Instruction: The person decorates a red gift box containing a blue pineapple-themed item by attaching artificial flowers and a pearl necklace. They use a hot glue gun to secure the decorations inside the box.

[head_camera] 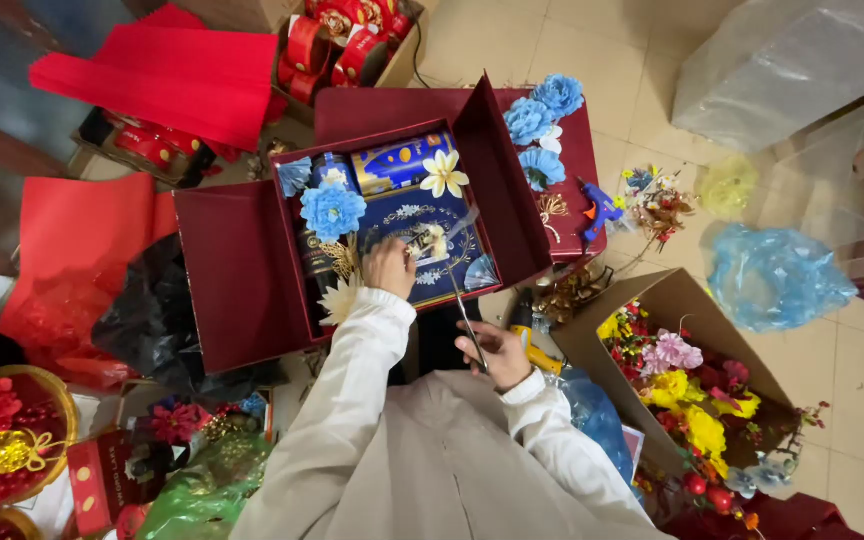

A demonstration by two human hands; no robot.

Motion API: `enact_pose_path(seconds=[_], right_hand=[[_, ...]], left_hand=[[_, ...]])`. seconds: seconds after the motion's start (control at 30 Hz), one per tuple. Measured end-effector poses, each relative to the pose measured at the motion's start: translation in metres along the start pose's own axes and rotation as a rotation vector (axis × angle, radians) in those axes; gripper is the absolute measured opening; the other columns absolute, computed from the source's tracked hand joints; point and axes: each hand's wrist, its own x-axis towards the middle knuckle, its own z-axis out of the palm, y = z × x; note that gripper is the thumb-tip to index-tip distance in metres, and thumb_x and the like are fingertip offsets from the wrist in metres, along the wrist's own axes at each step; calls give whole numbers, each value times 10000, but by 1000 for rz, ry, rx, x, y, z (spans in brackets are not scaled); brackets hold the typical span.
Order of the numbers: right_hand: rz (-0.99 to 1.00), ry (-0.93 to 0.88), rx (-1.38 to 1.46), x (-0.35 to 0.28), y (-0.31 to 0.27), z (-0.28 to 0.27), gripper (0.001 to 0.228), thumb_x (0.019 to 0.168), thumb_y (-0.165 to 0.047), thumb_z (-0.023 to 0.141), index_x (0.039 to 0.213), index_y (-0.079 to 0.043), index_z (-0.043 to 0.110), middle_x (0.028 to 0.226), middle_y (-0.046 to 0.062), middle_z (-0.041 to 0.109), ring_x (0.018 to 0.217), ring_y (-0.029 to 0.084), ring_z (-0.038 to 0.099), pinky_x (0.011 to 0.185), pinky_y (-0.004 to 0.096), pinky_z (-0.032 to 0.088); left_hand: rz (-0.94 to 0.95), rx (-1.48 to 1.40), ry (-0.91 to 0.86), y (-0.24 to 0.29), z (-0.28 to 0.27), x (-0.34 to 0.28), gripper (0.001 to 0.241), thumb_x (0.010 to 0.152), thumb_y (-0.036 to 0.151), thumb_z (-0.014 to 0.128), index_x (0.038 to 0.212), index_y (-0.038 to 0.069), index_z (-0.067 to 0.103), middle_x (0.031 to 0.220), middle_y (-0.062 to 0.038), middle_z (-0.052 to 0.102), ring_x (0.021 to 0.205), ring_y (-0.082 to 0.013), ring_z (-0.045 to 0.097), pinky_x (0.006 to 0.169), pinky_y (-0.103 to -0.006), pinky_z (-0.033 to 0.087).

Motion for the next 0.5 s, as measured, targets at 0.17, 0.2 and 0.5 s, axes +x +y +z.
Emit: enact_pose_path(seconds=[0.17,0.2,0.5], right_hand=[[-28,-40,-25,14,-4,13,418,827,-88,864,1193,52,720,595,159,685,394,172,646,405,248,522],[-36,-49,-37,17,-7,17,437,811,-90,881,1194,47,723,604,154,691,403,173,654,410,249,530],[-76,-92,-200,44,-21,40,520,725,-181,965,1167,-12,751,675,118,702,435,150,651,415,235,544]], left_hand=[[-99,-392,82,31,-93,-15,160,813,322,826,894,235,719,857,10,753,885,-249,727,786,-392,570],[-163,-571,112,44,-121,-20,161,810,293,866,908,217,763,864,-16,776,864,-231,745,765,-341,582],[-146,-684,325,65,-195,-41,179,765,225,929,906,214,818,808,-26,789,764,-203,752,691,-286,592]])
